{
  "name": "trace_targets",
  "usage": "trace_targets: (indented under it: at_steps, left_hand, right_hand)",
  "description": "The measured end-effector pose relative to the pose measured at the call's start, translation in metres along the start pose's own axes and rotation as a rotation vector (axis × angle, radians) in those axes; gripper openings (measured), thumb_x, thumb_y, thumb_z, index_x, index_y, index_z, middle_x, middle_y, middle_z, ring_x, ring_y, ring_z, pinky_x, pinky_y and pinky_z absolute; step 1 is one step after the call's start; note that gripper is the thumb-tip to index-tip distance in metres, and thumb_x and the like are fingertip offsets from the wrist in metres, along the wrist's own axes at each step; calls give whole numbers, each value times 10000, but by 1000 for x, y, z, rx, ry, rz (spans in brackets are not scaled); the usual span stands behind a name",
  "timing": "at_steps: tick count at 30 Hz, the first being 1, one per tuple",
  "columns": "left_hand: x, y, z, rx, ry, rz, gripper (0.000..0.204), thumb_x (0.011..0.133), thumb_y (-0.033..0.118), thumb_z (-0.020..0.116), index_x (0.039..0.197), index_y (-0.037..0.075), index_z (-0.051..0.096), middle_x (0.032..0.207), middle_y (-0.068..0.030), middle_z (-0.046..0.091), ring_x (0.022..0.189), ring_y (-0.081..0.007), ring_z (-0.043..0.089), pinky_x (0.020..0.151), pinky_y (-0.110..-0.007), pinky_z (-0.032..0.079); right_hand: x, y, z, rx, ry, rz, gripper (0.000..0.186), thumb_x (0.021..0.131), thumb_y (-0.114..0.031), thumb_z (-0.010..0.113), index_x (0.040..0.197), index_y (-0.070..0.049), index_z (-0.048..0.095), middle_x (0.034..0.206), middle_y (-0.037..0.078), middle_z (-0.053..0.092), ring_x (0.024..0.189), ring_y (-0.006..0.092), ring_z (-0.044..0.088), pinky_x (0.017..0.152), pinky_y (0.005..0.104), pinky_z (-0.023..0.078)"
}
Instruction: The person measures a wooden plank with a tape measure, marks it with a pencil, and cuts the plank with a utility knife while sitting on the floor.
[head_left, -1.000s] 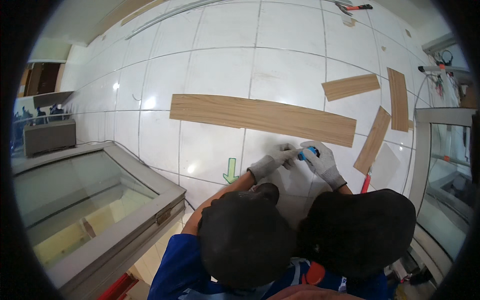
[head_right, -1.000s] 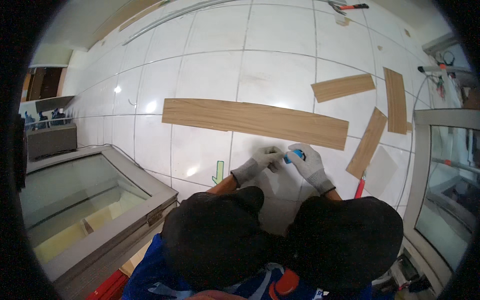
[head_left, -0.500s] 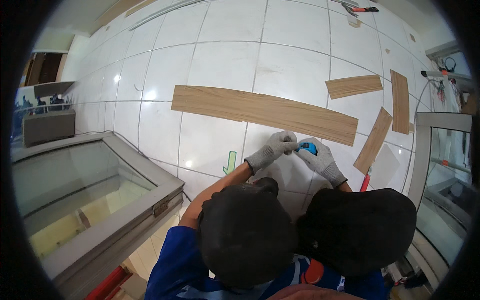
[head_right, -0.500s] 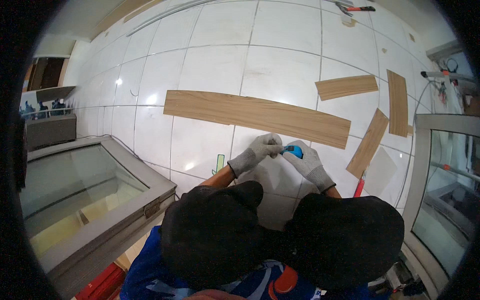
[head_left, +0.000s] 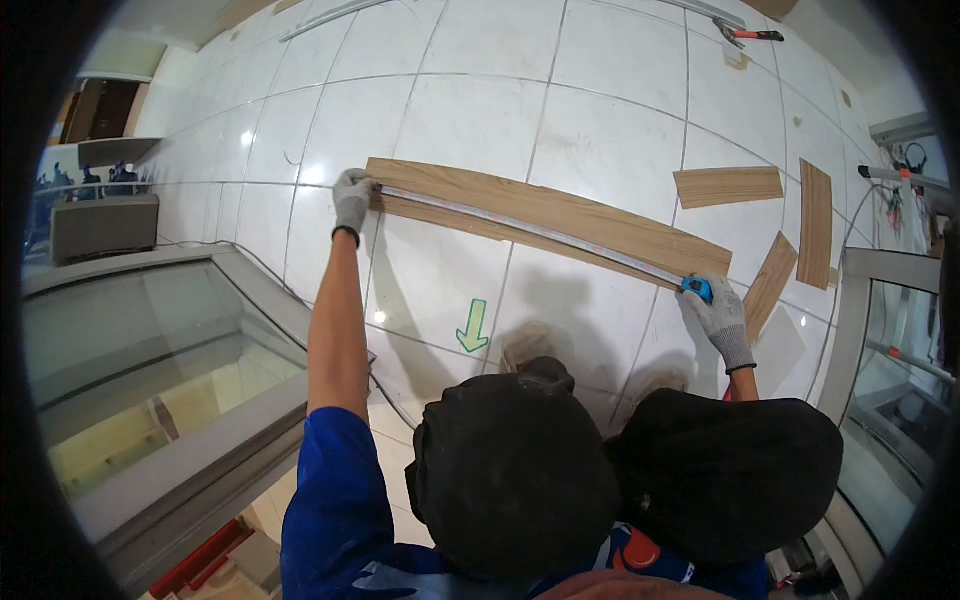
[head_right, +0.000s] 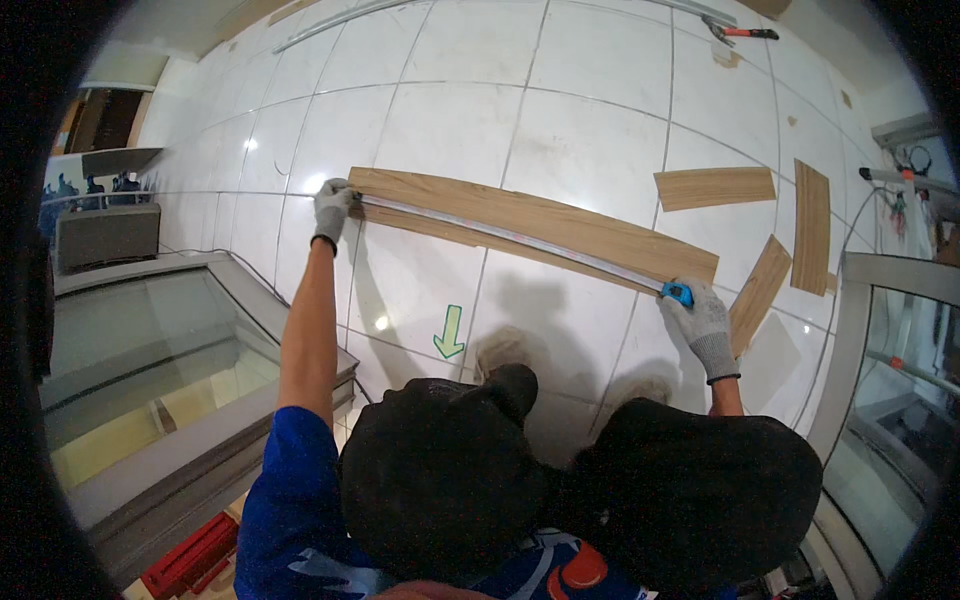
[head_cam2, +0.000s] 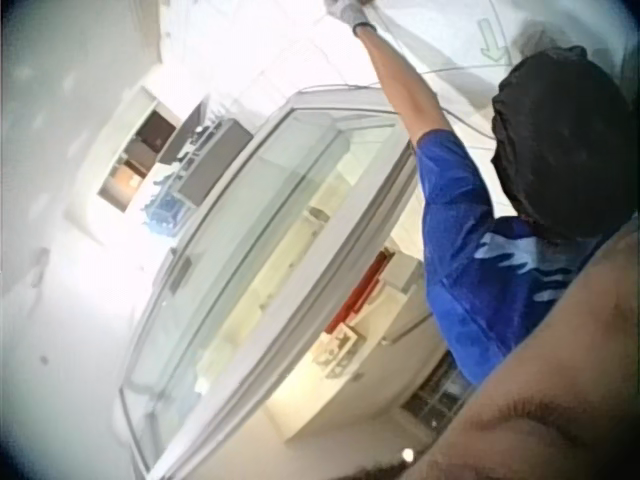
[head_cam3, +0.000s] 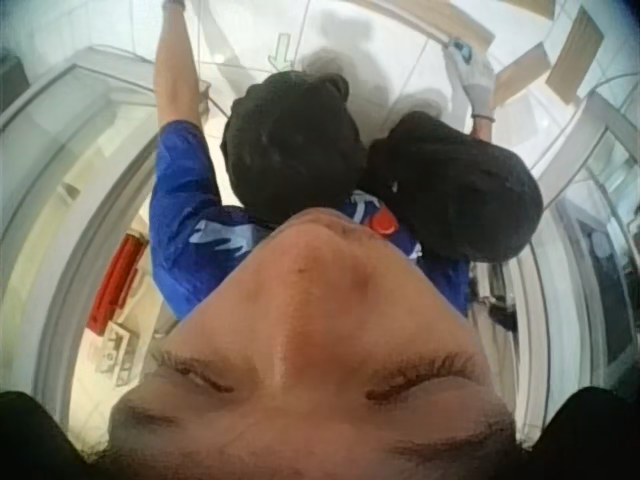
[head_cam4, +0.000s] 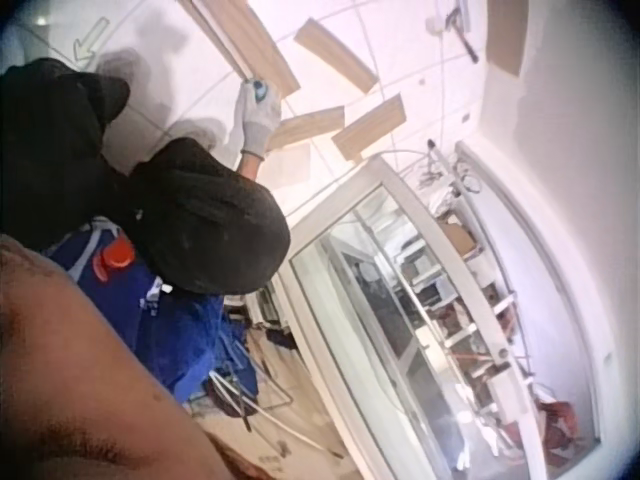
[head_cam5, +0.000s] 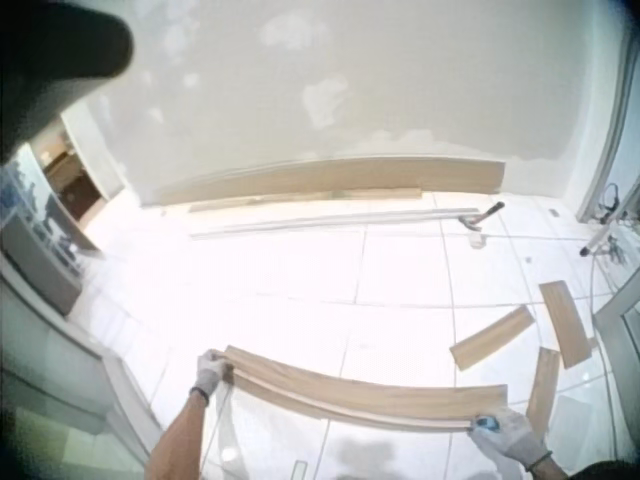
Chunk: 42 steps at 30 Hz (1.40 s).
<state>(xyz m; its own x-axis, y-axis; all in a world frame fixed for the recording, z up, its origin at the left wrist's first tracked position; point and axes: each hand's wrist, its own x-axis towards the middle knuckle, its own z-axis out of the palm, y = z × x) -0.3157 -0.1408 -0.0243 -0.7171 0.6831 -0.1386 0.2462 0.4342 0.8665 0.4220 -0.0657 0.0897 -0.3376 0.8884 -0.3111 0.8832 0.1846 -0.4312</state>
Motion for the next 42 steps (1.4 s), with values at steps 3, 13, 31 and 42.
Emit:
trace_targets:
  at_steps: [3,13,31,42]
  left_hand:
    - [42,-8,-65,385,185,124,221,898,74,720,1109,9,711,936,-82,739,800,-162,684,735,-319,579]
    - [-2,-5,-5,611,309,161,301,899,180,723,1183,80,708,1203,-163,679,1152,-360,636,1024,-462,505]
    - [-47,5,29,734,349,288,285,1047,256,560,1251,96,679,1254,-142,652,1175,-363,591,1024,-488,470]
    - [-38,-7,18,739,311,319,294,1031,249,586,1260,97,690,1250,-140,676,1195,-370,591,1031,-491,470]
  right_hand:
    - [16,-33,11,24,-43,-90,416,946,-411,747,1221,-108,677,1160,163,685,1068,362,687,927,450,545]
    - [30,-52,35,-89,125,-156,406,935,-395,748,1226,-121,675,1137,126,677,1067,326,677,938,444,530]
    - [-1,57,-17,-80,177,217,369,913,-318,734,1238,-154,680,1210,118,667,1204,325,630,1042,460,493]
    - [15,71,-24,-229,151,236,400,936,-344,694,1296,-176,647,1264,117,630,1240,319,611,1060,460,482]
